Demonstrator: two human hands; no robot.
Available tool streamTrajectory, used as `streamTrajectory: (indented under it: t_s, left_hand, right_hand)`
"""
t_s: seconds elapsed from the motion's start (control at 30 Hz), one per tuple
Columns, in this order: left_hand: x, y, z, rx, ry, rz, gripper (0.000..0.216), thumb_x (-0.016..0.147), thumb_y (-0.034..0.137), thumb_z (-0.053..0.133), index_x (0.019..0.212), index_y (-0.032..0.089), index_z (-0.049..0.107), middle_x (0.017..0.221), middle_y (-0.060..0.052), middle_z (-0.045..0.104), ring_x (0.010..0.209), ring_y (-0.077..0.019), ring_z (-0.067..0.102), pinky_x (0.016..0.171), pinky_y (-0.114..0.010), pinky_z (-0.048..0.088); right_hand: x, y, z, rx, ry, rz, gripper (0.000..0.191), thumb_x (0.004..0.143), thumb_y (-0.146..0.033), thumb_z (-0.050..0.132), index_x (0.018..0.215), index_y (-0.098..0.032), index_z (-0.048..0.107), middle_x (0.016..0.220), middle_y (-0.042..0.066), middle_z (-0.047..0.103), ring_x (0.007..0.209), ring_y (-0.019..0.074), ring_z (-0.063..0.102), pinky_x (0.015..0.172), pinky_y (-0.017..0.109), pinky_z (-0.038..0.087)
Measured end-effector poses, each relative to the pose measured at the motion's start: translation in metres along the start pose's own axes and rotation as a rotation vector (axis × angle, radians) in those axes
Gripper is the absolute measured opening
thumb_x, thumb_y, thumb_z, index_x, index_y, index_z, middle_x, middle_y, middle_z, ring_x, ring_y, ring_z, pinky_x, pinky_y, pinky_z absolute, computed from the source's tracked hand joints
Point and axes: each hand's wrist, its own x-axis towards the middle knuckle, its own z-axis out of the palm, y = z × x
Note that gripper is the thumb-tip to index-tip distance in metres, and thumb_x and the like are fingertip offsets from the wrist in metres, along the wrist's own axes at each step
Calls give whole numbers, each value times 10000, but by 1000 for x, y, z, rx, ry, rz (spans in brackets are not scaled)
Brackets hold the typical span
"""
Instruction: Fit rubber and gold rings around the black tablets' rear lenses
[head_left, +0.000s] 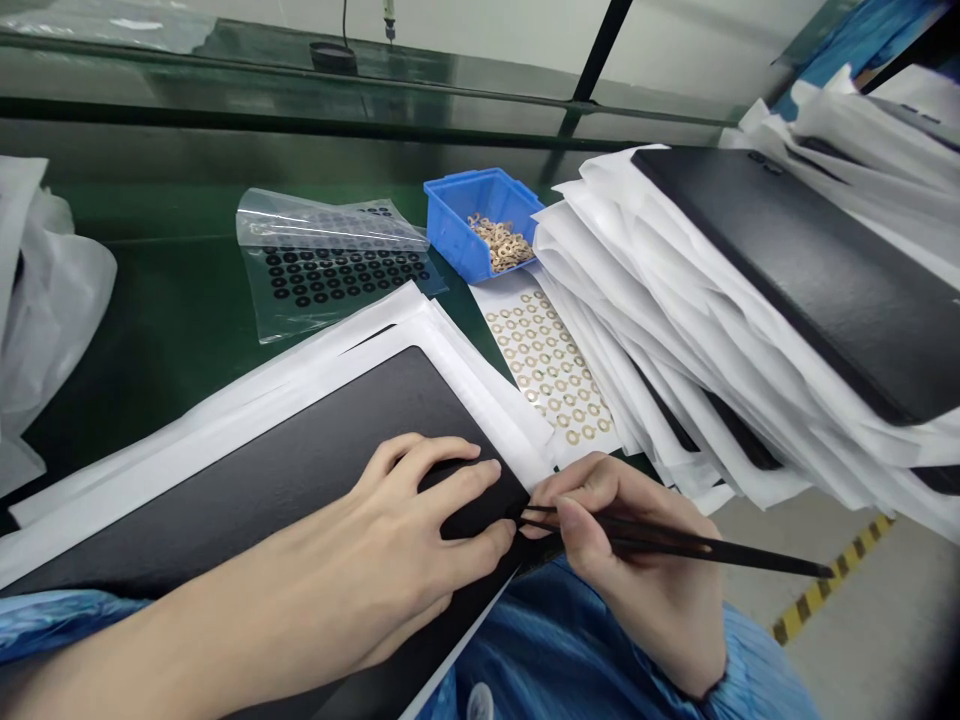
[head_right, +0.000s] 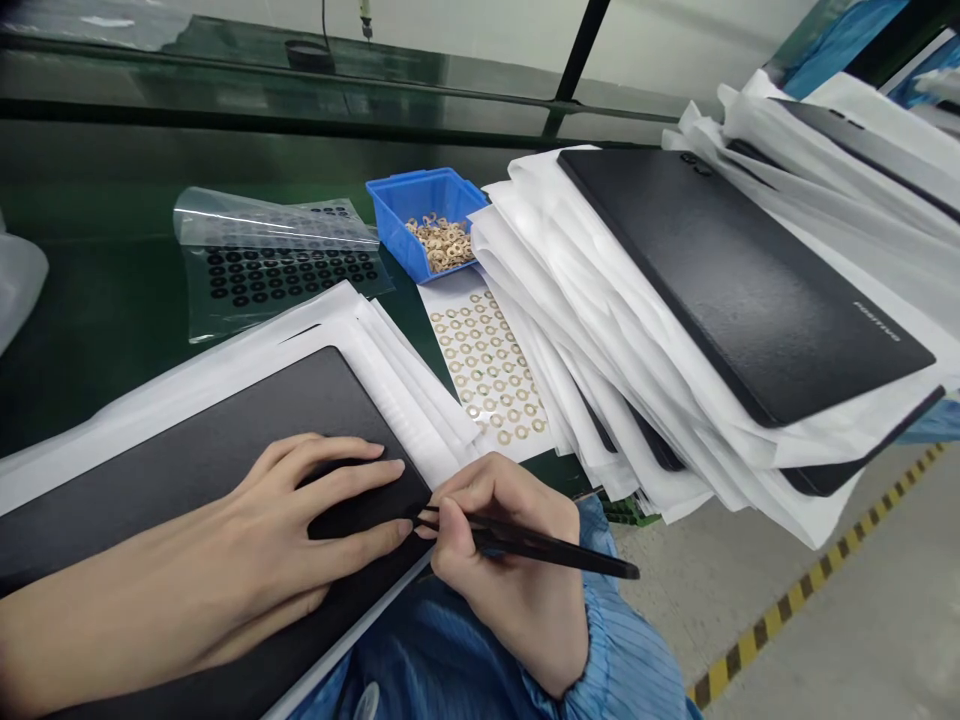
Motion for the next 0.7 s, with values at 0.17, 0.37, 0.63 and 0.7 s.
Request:
streamTrajectory:
  t_s: [0.17,0.37,0.63,0.7]
  left_hand:
    - [0,-1,0,-3,-17,4,342,886,136,425,1193,236,538,1223,-76,495,1194,-276,339,912,-421,335]
    - [1,1,-3,-10,-43,6,345,877,117,436,1188,231,535,1212,-80,504,1207,-272,323,913,-423,333]
    - [1,0,-3,-17,-34,16,382,872,110,429,1224,234,508,1237,-102,468,1221,-287,291,911,-440,342]
    - [0,0,-3,-15,-32,8,382,876,109,416,1224,236,510,1236,-101,468,1222,-287,291,912,-442,341]
  right_hand:
    - [6,-3,0,16,-67,37,164,786,-133,581,631,-171,543,652,9,618,544,107,605,495,194,480]
    - [13,-6,-6,15,-179,91,175,778,-132,580,619,-166,517,646,10,606,550,109,593,498,200,475]
    - [9,8,-9,233,-159,-5,113,831,-154,586,719,-166,575,730,8,627,621,97,637,584,198,533]
    - [8,8,-11,200,-151,-41,71,832,-150,595,764,-172,594,765,16,631,659,108,642,603,210,539]
